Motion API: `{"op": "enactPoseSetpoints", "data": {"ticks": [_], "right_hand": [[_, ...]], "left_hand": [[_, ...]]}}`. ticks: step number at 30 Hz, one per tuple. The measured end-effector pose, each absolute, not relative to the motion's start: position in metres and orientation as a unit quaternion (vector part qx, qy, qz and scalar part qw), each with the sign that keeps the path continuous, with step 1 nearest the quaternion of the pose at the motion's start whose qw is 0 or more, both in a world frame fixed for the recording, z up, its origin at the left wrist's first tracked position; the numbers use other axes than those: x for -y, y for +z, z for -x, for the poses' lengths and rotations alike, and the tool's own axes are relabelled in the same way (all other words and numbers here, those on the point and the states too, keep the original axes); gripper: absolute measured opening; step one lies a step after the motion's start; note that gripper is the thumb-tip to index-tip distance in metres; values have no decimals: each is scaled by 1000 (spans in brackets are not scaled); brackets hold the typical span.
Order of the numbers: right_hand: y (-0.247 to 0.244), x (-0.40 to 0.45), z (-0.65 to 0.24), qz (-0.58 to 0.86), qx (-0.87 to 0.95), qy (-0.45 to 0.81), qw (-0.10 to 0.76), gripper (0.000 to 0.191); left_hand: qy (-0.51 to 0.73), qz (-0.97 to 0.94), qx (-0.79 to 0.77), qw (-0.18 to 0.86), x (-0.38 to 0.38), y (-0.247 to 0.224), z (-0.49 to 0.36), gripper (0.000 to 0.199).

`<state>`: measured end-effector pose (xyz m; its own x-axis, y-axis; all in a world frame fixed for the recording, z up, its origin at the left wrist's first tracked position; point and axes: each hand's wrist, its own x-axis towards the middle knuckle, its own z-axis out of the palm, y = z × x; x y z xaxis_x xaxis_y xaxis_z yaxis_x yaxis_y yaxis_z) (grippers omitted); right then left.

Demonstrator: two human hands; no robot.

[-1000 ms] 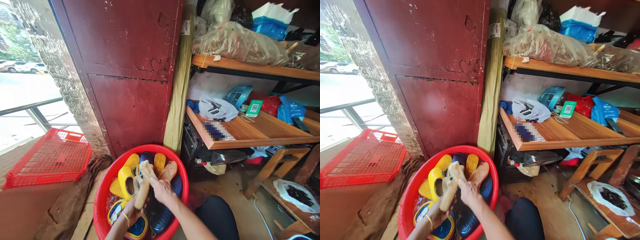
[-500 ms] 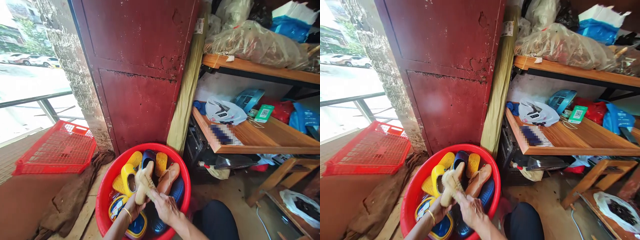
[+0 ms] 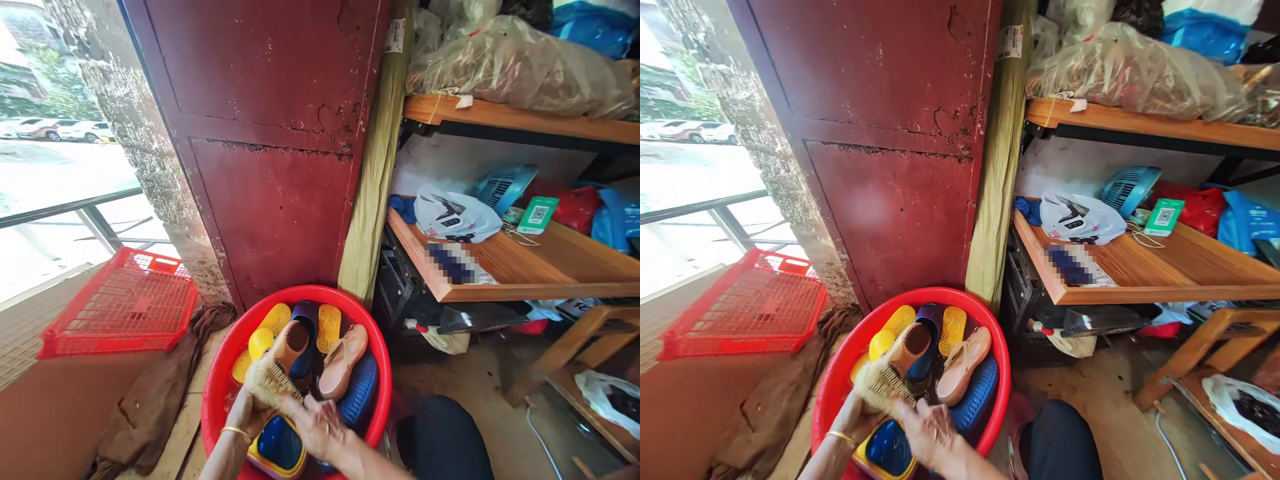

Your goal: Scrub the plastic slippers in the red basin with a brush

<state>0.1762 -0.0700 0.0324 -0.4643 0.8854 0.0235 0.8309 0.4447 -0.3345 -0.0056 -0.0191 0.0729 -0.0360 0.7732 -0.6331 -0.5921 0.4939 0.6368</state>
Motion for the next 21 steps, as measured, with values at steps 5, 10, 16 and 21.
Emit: {"op": "enactPoseSetpoints", "data": {"ticks": [5, 10, 16, 21], "right_hand": [[60, -3, -192, 633, 754, 148, 100, 55], [65, -1, -184, 619, 761, 153, 116, 52], [56, 24, -172, 581, 791, 167, 92, 58], [55, -1, -198, 652, 731, 174, 106, 59]], "left_hand": [[492, -12, -511, 704, 18, 64, 2, 38], [506, -5, -499, 703, 16, 60, 4, 39], [505, -9, -505, 700, 19, 62, 7, 41], [487, -75, -547, 677, 21, 66, 7, 36]]}}
